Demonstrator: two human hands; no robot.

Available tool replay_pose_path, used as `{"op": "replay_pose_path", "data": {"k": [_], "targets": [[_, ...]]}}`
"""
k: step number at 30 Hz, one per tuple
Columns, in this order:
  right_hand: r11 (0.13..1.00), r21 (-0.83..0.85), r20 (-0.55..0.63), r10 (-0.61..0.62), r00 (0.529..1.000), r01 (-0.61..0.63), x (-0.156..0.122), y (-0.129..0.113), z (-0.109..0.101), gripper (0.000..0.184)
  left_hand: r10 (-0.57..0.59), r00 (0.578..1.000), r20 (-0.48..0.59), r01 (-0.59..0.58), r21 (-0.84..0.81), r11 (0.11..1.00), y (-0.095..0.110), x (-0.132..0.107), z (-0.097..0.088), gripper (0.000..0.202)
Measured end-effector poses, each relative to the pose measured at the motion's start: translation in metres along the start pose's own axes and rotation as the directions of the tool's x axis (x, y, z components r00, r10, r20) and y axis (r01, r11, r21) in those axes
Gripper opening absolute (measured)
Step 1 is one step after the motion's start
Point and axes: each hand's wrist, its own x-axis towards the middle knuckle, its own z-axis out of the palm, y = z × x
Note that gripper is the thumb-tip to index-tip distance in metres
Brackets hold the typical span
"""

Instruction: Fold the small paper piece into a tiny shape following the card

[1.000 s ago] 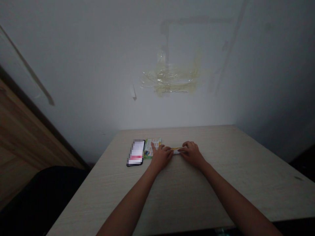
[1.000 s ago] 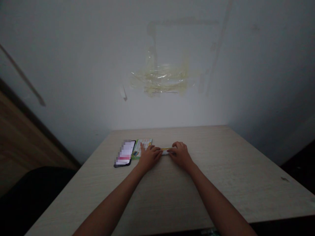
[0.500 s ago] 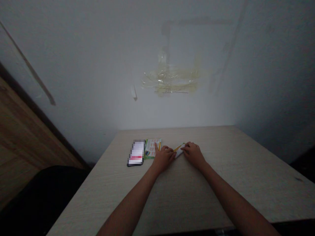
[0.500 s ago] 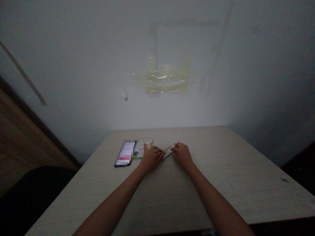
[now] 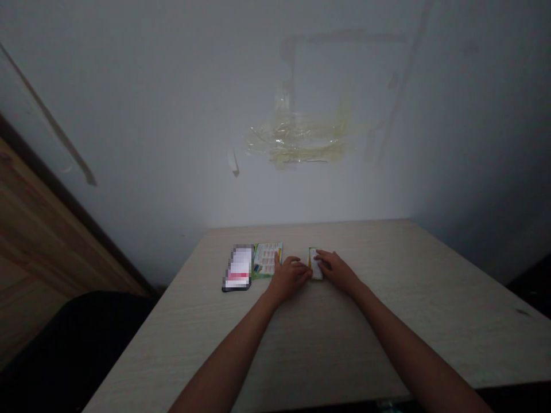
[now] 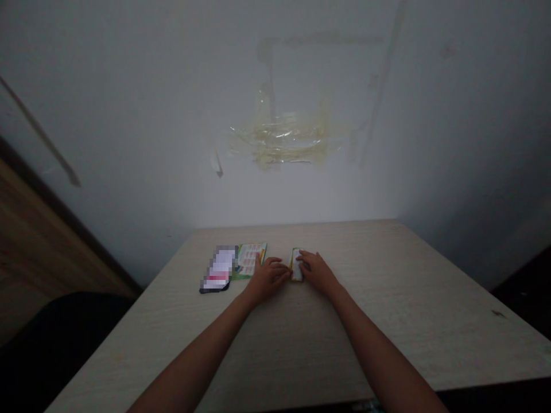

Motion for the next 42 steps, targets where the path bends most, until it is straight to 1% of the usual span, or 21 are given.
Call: {"op": "replay_pose_path", "data": {"k": [4, 10, 14, 20, 28, 35, 42], "targets": [[0.999, -0.022, -0.014, -0.041, 0.999, 0.041, -0.0005, -0.0011, -0.0003, 0.031, -0.066, 0.997, -0.036, 0.068, 0.043, 0.997, -0.0024, 0.0009, 0.0026, 0.029], [0.988, -0.097, -0.07, -0.125, 0.99, 0.118, 0.0007, -0.0045, 0.0004, 0.029, -0.04, 0.999, -0.037, 0.044, 0.098, 0.994, -0.0022, 0.0016, 0.0004, 0.028], [0.982, -0.126, -0.023, -0.142, 0.99, 0.138, 0.0024, -0.0039, 0.0012, 0.031, -0.015, 0.999, -0.038, 0.019, 0.1, 0.995, -0.0013, 0.001, -0.0028, 0.023], [0.977, -0.138, 0.027, -0.161, 0.987, 0.164, 0.0034, -0.005, 0.0016, 0.032, -0.018, 0.999, -0.034, 0.02, 0.068, 0.997, -0.002, 0.0007, -0.0034, 0.02], [0.984, -0.119, 0.044, -0.132, 0.99, 0.136, 0.002, -0.0076, -0.0018, 0.034, -0.054, 0.998, -0.028, 0.056, 0.075, 0.996, -0.0013, 0.0003, -0.0033, 0.021], [0.978, -0.114, 0.027, -0.172, 0.985, 0.174, 0.0022, -0.0058, -0.0022, 0.034, -0.032, 0.998, -0.059, 0.038, 0.095, 0.995, -0.0025, 0.0, -0.0017, 0.02], [0.969, -0.148, 0.038, -0.197, 0.98, 0.2, 0.0015, -0.0046, -0.0011, 0.034, -0.026, 0.998, -0.061, 0.031, 0.087, 0.996, -0.0033, -0.0004, -0.0013, 0.019]]}}
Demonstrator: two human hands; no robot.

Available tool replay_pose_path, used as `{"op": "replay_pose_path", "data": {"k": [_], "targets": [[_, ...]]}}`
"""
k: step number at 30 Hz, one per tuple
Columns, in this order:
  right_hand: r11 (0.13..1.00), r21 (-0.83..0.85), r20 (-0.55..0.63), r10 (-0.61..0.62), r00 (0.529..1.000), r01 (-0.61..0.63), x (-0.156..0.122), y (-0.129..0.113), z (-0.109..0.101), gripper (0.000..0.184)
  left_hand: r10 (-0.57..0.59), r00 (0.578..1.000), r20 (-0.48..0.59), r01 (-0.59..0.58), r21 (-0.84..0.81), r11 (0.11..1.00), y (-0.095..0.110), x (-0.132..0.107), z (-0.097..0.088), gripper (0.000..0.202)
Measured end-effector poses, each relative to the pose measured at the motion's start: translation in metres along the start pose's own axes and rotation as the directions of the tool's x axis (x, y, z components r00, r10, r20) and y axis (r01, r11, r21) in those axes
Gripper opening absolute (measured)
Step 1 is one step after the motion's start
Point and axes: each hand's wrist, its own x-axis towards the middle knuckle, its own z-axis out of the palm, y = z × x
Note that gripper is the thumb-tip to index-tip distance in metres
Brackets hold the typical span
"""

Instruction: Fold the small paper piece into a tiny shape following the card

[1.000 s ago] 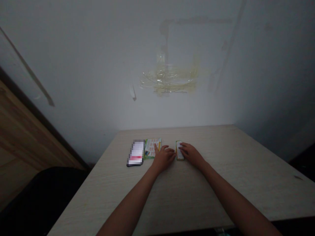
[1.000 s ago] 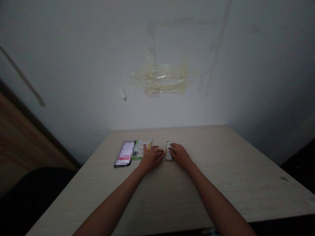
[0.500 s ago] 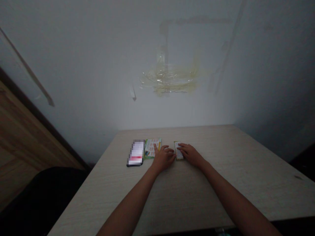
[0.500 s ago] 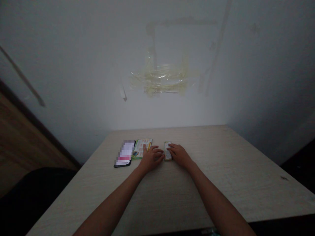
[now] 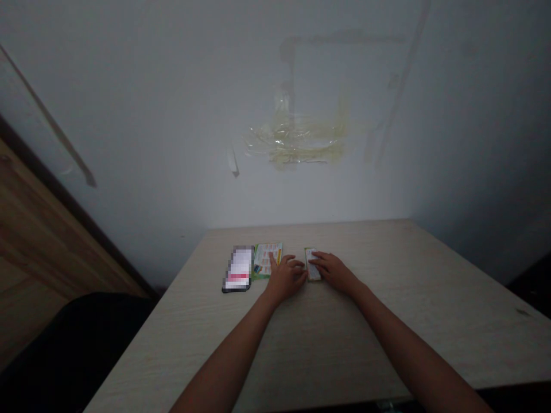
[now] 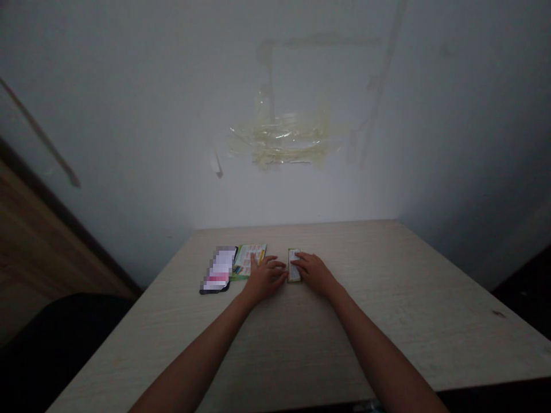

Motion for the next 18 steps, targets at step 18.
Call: {"op": "replay_pose_path", "data": {"k": [18], "targets": [[0.997, -0.073, 0.001, -0.012, 1.0, 0.012, 0.001, -0.0022, 0.002, 0.035, 0.018, 1.0, -0.011, -0.018, 0.008, 1.0, -0.0012, 0.0002, -0.0005, 0.02]]}}
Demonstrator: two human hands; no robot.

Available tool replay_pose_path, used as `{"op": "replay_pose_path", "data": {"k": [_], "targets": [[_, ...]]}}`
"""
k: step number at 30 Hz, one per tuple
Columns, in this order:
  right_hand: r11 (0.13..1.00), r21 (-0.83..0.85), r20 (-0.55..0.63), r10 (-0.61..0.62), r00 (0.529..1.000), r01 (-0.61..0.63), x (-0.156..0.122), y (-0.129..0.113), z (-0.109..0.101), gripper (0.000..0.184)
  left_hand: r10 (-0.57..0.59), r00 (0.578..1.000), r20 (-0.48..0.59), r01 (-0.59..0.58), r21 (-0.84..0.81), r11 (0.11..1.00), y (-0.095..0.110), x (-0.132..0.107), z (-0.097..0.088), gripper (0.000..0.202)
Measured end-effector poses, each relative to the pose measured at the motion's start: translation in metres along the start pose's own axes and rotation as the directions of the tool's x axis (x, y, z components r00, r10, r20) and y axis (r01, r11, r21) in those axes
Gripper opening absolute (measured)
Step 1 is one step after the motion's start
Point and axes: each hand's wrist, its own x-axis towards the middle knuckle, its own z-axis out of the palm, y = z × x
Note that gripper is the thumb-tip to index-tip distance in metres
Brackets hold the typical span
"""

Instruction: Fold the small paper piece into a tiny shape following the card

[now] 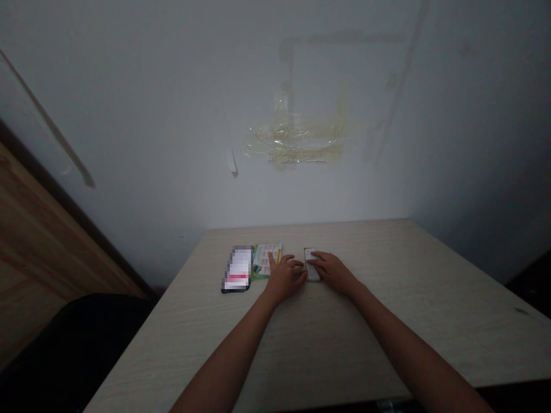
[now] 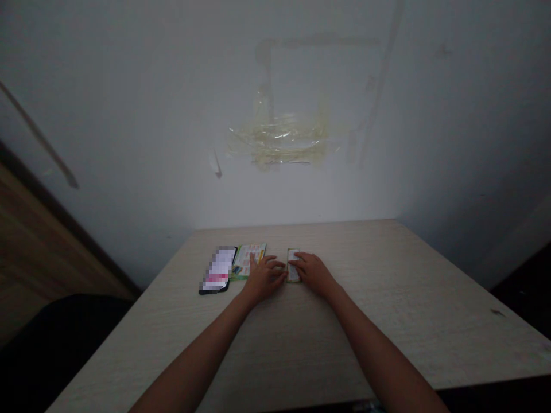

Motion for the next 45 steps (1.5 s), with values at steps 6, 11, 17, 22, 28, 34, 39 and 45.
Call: {"op": "replay_pose_path", "data": {"k": [6, 11, 17, 22, 28, 34, 39, 45], "targets": [[0.999, -0.04, 0.029, -0.002, 1.0, 0.003, 0.001, 0.0, 0.0, 0.037, -0.024, 0.999, 0.026, 0.024, 0.002, 1.0, 0.003, 0.001, -0.003, 0.021], [1.0, -0.031, 0.032, -0.003, 0.999, 0.004, 0.001, 0.0, -0.001, 0.037, 0.013, 0.999, 0.051, -0.011, -0.028, 1.0, 0.001, 0.0, 0.0, 0.02], [0.999, 0.049, 0.021, 0.012, 1.0, -0.013, 0.001, 0.003, 0.002, 0.036, 0.047, 0.996, 0.07, -0.048, 0.006, 0.999, 0.002, 0.001, 0.002, 0.02], [0.978, 0.197, -0.041, 0.077, 0.996, -0.067, 0.0, 0.004, 0.002, 0.031, 0.034, 0.995, 0.092, -0.039, 0.044, 0.998, 0.005, 0.004, 0.0, 0.022], [0.966, 0.237, -0.06, 0.121, 0.991, -0.104, -0.001, 0.004, 0.001, 0.027, 0.043, 0.995, 0.085, -0.046, 0.042, 0.998, 0.003, 0.007, 0.0, 0.023], [0.96, 0.25, -0.042, 0.137, 0.99, -0.122, 0.0, 0.006, 0.002, 0.027, 0.063, 0.996, 0.059, -0.067, 0.075, 0.995, 0.001, 0.005, 0.004, 0.023], [0.953, 0.275, -0.058, 0.149, 0.987, -0.128, -0.001, 0.006, 0.004, 0.026, 0.047, 0.995, 0.091, -0.057, 0.115, 0.992, -0.003, 0.004, 0.006, 0.026], [0.92, 0.352, -0.078, 0.212, 0.974, -0.172, -0.002, 0.007, 0.004, 0.027, 0.044, 0.995, 0.087, -0.054, 0.109, 0.993, -0.005, 0.004, 0.007, 0.028]]}}
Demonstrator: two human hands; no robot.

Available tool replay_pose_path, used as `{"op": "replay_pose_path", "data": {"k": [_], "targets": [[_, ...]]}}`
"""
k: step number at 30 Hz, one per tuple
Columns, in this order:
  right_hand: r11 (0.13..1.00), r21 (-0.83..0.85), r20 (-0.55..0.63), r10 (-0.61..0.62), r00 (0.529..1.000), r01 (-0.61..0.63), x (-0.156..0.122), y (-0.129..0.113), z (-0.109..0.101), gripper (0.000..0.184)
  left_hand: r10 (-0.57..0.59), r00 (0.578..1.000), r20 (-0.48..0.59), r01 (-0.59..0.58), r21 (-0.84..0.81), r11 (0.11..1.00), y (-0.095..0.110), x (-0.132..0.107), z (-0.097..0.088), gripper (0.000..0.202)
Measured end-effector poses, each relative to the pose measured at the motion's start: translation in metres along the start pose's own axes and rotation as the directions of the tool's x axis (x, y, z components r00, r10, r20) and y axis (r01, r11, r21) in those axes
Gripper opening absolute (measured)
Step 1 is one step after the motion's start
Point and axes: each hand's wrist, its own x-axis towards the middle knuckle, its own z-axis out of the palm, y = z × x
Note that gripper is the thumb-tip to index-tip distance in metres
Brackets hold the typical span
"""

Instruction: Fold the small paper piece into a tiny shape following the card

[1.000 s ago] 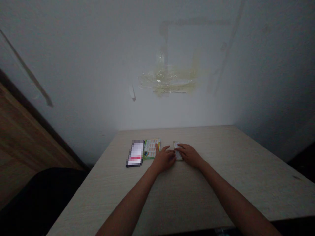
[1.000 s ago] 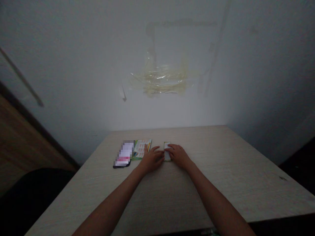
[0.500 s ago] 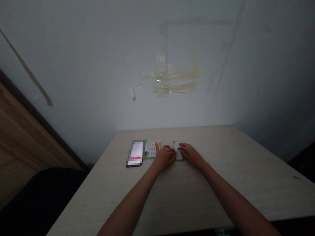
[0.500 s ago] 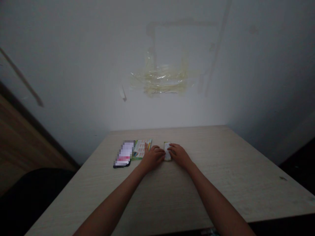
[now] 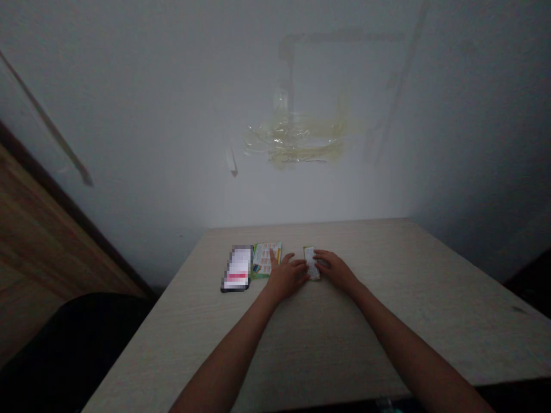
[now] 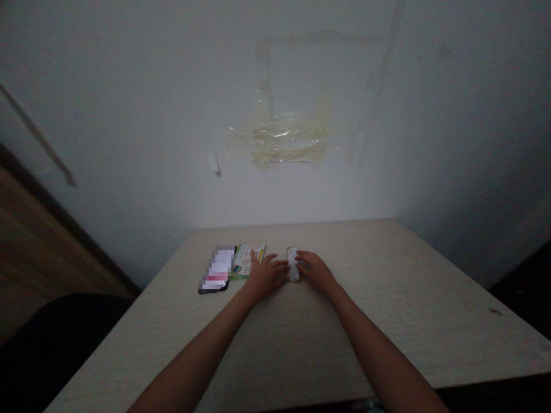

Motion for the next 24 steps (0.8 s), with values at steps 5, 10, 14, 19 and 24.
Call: {"op": "replay_pose_path", "data": {"k": [5, 10, 14, 19, 24], "targets": [[0.999, 0.027, -0.013, 0.023, 1.0, -0.023, -0.0001, -0.0007, -0.0018, 0.024, 0.003, 1.0, -0.002, -0.003, 0.017, 1.0, 0.001, -0.0009, -0.002, 0.028], [0.999, 0.019, -0.002, 0.033, 0.999, -0.033, 0.001, -0.0038, -0.0041, 0.022, 0.004, 1.0, 0.004, -0.005, 0.016, 1.0, 0.0012, -0.0026, -0.0037, 0.03], [0.999, 0.003, 0.006, 0.034, 0.999, -0.034, 0.0008, -0.0062, -0.005, 0.023, -0.006, 1.0, 0.016, 0.006, 0.015, 1.0, 0.0013, -0.0035, -0.0033, 0.031], [0.999, -0.012, 0.01, 0.042, 0.999, -0.042, 0.0005, -0.0077, -0.0056, 0.023, -0.009, 1.0, -0.01, 0.009, 0.042, 0.999, 0.001, -0.0034, -0.0022, 0.029], [1.0, -0.01, 0.017, 0.03, 0.999, -0.029, 0.0008, -0.0069, -0.0061, 0.023, 0.01, 1.0, -0.002, -0.01, 0.05, 0.999, 0.0006, -0.004, -0.0035, 0.028]]}}
